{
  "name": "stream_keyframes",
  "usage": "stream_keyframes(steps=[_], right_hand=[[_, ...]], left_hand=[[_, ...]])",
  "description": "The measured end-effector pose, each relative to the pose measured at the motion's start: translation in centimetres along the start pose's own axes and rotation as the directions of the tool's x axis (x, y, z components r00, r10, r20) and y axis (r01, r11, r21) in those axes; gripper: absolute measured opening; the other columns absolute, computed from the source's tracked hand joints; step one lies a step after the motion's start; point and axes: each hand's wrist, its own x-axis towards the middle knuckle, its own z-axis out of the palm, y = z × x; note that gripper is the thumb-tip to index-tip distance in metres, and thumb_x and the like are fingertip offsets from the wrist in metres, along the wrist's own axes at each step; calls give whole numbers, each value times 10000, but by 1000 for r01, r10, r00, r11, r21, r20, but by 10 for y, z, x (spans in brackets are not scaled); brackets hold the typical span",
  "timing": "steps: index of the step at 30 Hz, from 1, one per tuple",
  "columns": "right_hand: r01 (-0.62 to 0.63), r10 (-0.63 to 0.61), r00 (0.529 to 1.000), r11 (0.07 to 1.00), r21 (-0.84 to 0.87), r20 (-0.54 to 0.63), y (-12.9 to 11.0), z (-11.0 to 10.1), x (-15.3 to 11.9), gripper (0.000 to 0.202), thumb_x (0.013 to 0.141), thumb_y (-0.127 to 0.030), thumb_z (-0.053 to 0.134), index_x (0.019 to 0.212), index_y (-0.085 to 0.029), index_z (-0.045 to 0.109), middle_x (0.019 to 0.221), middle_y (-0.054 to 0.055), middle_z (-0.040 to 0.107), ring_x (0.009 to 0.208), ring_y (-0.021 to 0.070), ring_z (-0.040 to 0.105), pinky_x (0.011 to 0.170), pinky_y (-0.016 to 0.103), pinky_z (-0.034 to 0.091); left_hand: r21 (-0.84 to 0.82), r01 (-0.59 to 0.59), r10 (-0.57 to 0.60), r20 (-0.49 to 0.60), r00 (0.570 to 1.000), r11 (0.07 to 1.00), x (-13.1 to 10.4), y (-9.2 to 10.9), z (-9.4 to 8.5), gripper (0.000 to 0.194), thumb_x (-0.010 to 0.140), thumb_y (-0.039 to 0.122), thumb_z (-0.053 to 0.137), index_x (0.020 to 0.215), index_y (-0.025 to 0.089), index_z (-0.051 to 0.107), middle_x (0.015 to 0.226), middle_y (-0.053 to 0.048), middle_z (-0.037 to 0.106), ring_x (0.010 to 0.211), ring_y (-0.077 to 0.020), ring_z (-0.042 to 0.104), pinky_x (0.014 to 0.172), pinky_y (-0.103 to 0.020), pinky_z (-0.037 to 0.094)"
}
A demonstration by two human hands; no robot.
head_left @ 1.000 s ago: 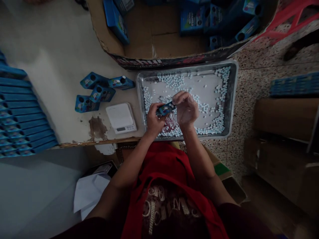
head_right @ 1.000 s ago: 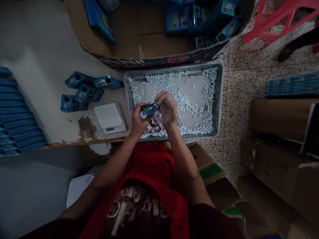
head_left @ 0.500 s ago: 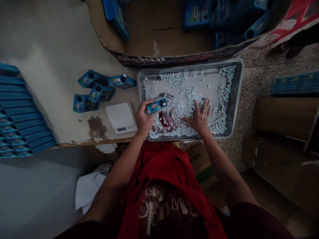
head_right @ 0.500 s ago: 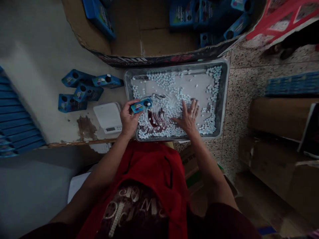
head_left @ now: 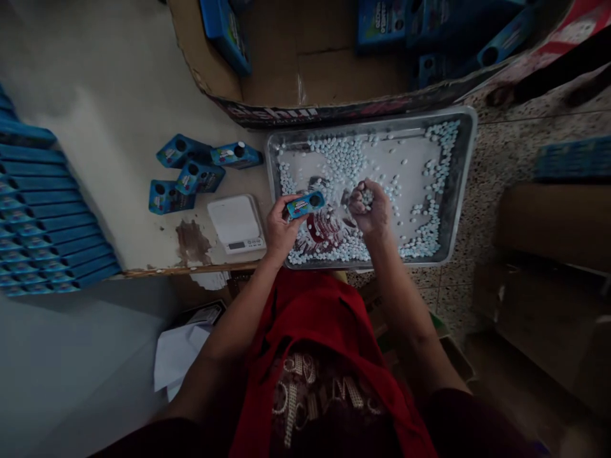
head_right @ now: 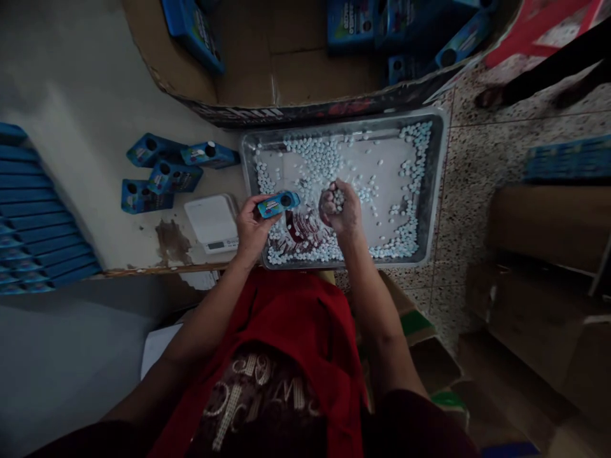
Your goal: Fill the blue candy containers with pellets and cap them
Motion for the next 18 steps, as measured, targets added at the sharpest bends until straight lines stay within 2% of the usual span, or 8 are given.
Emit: stream_keyframes(steps=[2,4,7,10,14,18], right_hand=[[-17,-21,994,933,358,103,-12,11,-12,457,867,-698,782,876,-280,598,771,-19,583,595,145,457,520,295,427],[29,-101,989,854,519,112,-26,26,-23,437,827,-655,837,882,-282,616,824,1,615,646,163,510,570,321,494],[171,-220,975,857,486,45,-47,52,-34,477,892,-722,762,815,-287,583,846,28,597,716,200,551,681,381,559],[306,-330,944,874,377,-1,-59,70,-40,557,907,-790,734,756,-287,547,817,33,536,803,230,569,816,419,564],[419,-432,902,858,299,-26,-59,78,-42,603,941,-799,724,707,-287,510,790,26,462,819,240,528,869,437,511],[434,-439,897,859,272,-45,-51,78,-42,630,977,-830,655,704,-288,486,781,22,434,811,244,514,880,450,498]], left_hand=[[86,-29,30,0,1000,996,0,5,4,395,878,283,915,1243,261,765,1229,-51,831,1150,-271,809,1074,-404,649],[179,-68,65,21,998,982,-1,12,7,386,872,214,896,1236,263,776,1204,-53,830,1159,-283,798,1085,-409,634],[258,-117,108,50,993,959,-1,23,10,389,854,158,867,1220,267,790,1195,-58,843,1176,-301,786,1081,-415,628],[275,-123,114,51,992,954,-1,30,15,409,823,124,857,1201,264,792,1184,-54,849,1153,-303,787,1065,-413,625],[262,-98,87,53,995,960,-2,33,20,429,814,83,837,1205,252,788,1182,-55,840,1156,-301,786,1065,-407,611],[245,-80,71,45,996,966,-1,31,23,440,815,76,843,1214,247,772,1200,-58,825,1172,-302,778,1074,-412,600]])
